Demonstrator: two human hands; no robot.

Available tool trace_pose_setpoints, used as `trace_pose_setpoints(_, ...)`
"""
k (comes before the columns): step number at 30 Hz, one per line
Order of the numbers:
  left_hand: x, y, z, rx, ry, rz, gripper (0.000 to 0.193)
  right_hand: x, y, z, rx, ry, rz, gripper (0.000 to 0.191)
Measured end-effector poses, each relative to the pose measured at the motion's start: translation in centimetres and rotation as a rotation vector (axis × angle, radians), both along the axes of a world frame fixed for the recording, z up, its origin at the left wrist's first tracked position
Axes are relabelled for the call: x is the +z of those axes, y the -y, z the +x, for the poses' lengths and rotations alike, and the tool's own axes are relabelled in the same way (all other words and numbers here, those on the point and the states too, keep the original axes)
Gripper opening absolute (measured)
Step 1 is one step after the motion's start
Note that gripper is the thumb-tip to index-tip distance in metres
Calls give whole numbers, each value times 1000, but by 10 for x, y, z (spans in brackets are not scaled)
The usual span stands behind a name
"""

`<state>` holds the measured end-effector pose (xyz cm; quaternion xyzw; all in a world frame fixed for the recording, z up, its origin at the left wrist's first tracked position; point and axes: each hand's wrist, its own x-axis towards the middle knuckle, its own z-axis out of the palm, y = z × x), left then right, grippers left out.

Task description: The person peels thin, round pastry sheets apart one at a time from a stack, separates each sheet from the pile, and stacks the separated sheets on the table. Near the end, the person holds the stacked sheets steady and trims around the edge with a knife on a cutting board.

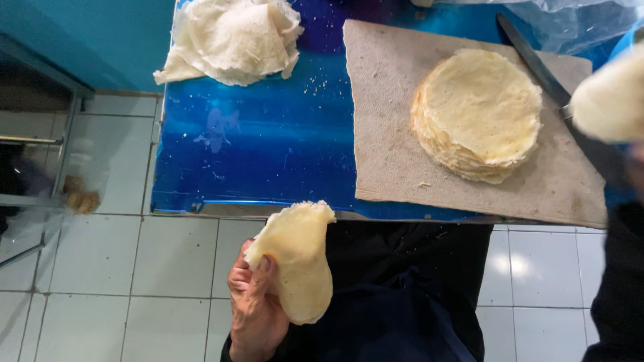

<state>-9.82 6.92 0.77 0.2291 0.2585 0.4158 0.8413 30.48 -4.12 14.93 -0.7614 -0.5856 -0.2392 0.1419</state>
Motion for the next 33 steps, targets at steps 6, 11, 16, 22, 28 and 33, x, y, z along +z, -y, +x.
trace_pose_setpoints(6,-3,-3,0,-19,-5,-18,15,-20,-43,-30,187,313,-248,25)
trace_pose_setpoints(11,-1,-2,1,-50,-54,-42,13,-25,-34,-32,240,157,-160,28)
trace_pose_setpoints(16,4,7,11,-79,37,-25,13,-38,-36,-26,310,118,-116,24)
trace_pose_setpoints(22,8,13,15,-138,48,-10,12,-38,-24,-46,232,111,-211,33)
trace_pose_setpoints(28,21,34,32,-250,161,-90,23,-30,28,-124,305,-405,-9,20)
trace_pose_setpoints(33,39,56,51,-399,207,62,39,-80,51,-190,421,-974,161,34)
